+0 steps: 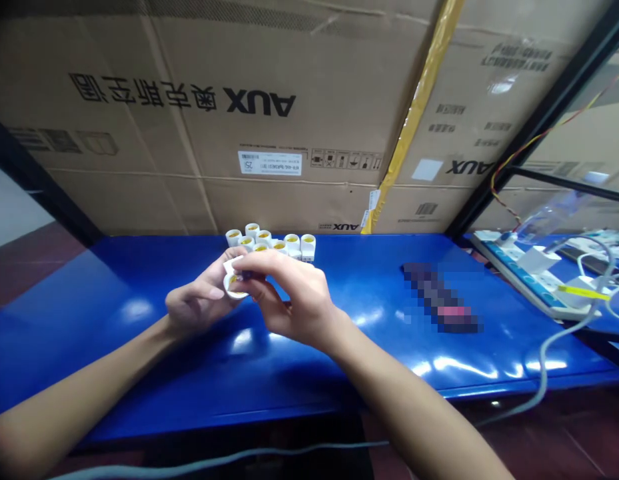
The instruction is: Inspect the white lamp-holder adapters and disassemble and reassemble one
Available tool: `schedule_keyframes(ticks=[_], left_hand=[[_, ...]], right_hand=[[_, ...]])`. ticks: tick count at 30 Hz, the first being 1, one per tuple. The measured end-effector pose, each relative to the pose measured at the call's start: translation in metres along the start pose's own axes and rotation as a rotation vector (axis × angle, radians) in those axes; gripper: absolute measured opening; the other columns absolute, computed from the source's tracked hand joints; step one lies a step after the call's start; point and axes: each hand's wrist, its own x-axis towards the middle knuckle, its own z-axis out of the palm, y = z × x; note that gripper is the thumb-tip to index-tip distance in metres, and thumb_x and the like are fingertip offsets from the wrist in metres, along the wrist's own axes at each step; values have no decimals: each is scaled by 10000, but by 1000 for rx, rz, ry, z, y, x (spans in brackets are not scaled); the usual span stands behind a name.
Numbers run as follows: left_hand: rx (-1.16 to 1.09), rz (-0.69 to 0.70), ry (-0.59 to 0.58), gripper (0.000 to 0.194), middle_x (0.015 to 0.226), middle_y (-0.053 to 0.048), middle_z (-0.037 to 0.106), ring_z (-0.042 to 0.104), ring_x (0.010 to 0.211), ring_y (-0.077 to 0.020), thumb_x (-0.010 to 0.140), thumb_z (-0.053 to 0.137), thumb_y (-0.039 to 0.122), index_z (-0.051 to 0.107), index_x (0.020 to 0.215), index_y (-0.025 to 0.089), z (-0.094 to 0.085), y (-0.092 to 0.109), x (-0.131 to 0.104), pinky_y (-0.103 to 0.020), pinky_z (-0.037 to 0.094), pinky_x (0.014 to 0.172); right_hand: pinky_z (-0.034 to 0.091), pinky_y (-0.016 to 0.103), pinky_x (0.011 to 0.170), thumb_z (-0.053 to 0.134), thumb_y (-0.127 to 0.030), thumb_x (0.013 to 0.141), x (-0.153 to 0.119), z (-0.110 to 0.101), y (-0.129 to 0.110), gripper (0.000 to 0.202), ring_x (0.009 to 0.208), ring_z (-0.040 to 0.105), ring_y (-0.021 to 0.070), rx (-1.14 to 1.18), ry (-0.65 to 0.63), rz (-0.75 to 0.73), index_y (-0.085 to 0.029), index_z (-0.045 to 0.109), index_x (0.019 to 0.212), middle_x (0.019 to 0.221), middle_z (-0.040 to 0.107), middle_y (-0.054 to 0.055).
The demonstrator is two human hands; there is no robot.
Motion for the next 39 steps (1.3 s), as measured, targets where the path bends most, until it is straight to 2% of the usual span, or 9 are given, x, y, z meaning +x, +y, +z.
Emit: schedule_keyframes(ticks=[6,9,13,17,22,25,28,35,39], left_hand=[[-9,25,261,235,1045,-72,741,704,947,-235,981,687,336,679,1183,216,-8,-8,5,-373,577,860],[46,47,340,235,1026,-66,726,685,900,-241,1003,711,380,669,1177,228,-13,-9,7,-402,573,838],[83,98,359,252,1008,-55,714,667,850,-237,982,750,397,644,1148,240,-18,-8,10,-411,559,794],[117,142,376,256,1019,-54,718,668,845,-234,972,765,410,637,1120,245,-23,-6,14,-392,554,752],[168,200,433,330,1020,-41,708,666,867,-212,926,823,397,624,1135,236,-38,-4,18,-348,562,729],[226,230,456,370,1027,-31,698,661,856,-194,918,839,416,605,1144,238,-47,-4,20,-321,554,719],[275,242,453,403,1011,-28,694,657,858,-186,915,853,434,595,1155,237,-53,-4,20,-308,539,752],[388,240,412,494,998,-27,678,623,850,-188,863,903,493,596,1155,237,-59,-6,22,-309,501,778],[486,228,394,471,1004,-26,665,597,844,-183,910,859,513,594,1184,237,-65,-9,21,-301,479,776]], right_hand=[[683,367,794,773,-342,1016,0,-2,1,149,835,800,216,-174,-78,14,-297,710,1143,953,827,35],[639,319,715,758,-362,1033,2,-1,2,105,722,744,188,-238,-103,4,-284,705,1076,845,792,16],[530,260,590,710,-291,1057,3,1,2,95,610,656,138,-328,-117,-28,-254,669,980,786,759,-2],[484,256,588,655,-229,1078,2,3,5,28,637,661,132,-439,-171,-42,-214,672,1062,881,793,26],[471,307,625,466,-292,1161,-1,9,10,270,694,670,200,-729,-464,154,-207,688,1034,928,780,99],[511,342,664,433,-328,1170,1,13,10,282,750,679,241,-783,-626,236,-201,684,1146,1009,779,138],[549,377,703,401,-281,1168,4,16,9,304,797,695,269,-787,-741,264,-177,686,1189,1029,772,164],[547,368,704,297,-361,1200,3,16,16,442,868,738,285,-824,-791,337,-167,693,1212,1119,760,196],[553,357,697,363,-384,1191,-1,18,18,385,849,747,286,-810,-811,334,-150,660,1261,1103,774,192]])
